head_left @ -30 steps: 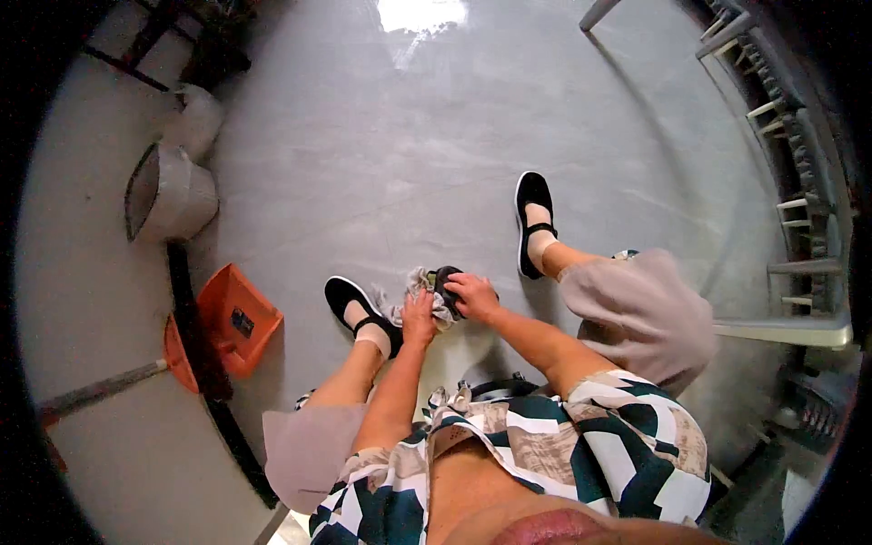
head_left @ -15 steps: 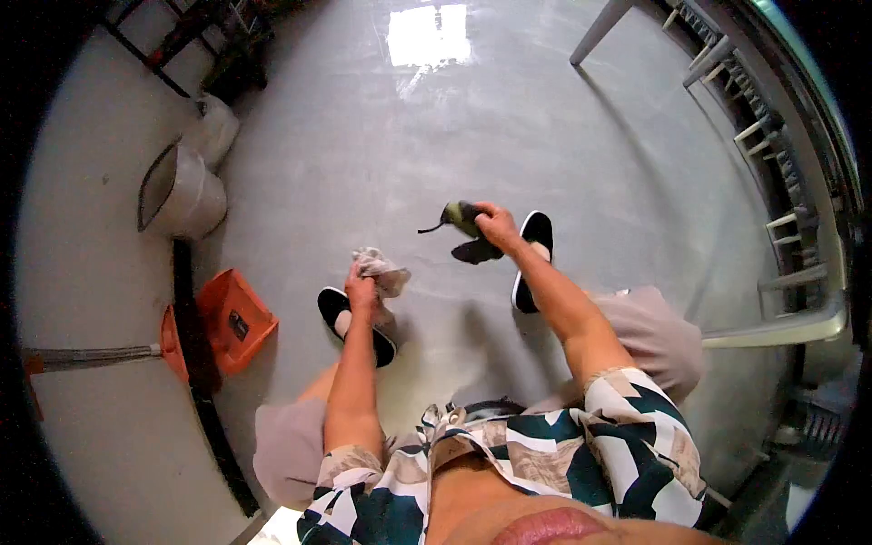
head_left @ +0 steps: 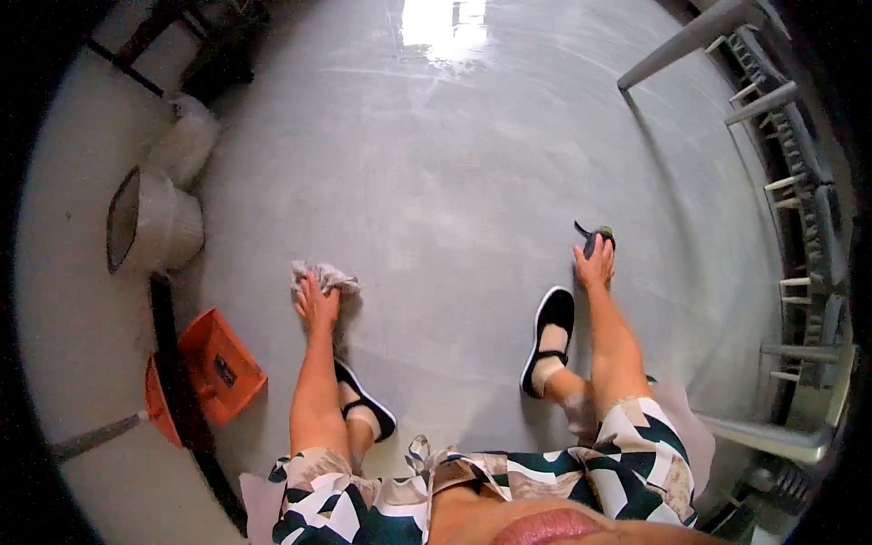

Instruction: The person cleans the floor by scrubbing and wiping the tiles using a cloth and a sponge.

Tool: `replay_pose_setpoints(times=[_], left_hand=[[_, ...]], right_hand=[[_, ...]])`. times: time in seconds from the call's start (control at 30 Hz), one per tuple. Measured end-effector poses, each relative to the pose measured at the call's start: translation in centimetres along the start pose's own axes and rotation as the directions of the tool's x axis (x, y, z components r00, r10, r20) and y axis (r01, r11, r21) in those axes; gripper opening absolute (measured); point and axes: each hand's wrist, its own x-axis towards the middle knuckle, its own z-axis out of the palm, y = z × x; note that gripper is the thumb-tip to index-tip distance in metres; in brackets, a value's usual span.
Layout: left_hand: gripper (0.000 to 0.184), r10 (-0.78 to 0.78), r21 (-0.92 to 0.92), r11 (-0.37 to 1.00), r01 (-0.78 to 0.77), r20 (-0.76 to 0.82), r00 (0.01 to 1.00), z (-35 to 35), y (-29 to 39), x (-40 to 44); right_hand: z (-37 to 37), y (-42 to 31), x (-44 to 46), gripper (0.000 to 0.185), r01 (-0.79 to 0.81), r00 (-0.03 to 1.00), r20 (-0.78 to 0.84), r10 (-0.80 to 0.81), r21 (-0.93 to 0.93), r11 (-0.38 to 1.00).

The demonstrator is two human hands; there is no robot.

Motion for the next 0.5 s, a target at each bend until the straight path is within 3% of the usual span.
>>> replay_pose_setpoints(times=[0.07, 0.13, 0.2, 0.33, 0.43, 0.5], left_hand=[[0.074, -0.040, 0.122, 0.992, 0.040, -0.004, 0.999, 0.3, -1.5, -1.7], [0.075, 0.029, 0.219, 0.976, -0.002, -0.121, 0.992, 0.3, -1.9, -2.8], [0.077, 0.121, 0.264, 0.962, -0.064, -0.207, 0.971, 0.0, -2.0, -4.2], [0.078, 0.200, 0.255, 0.955, -0.149, -0.189, 0.961, -0.6, -1.7, -5.3], [0.078, 0.230, 0.260, 0.948, -0.181, -0.172, 0.958, -2.6, -0.3, -6.6], [0.077, 0.217, 0.252, 0.951, -0.180, -0.128, 0.968, -3.5, 0.6, -7.1]], right_hand=[[1.5, -0.1, -0.2, 0.072, 0.065, 0.983, -0.174, -0.064, -0.004, 0.998], [1.6, 0.1, 0.0, 0.068, 0.126, 0.942, -0.311, -0.128, -0.028, 0.992], [1.0, -0.7, 2.1, 0.066, 0.159, 0.940, -0.305, -0.156, -0.014, 0.987], [0.2, -5.6, 8.0, 0.061, 0.238, 0.919, -0.314, -0.237, -0.034, 0.971], [0.6, -13.0, 10.8, 0.056, 0.399, 0.865, -0.322, -0.385, -0.024, 0.917], [1.9, -17.8, 11.0, 0.050, 0.594, 0.761, -0.346, -0.548, 0.035, 0.803]])
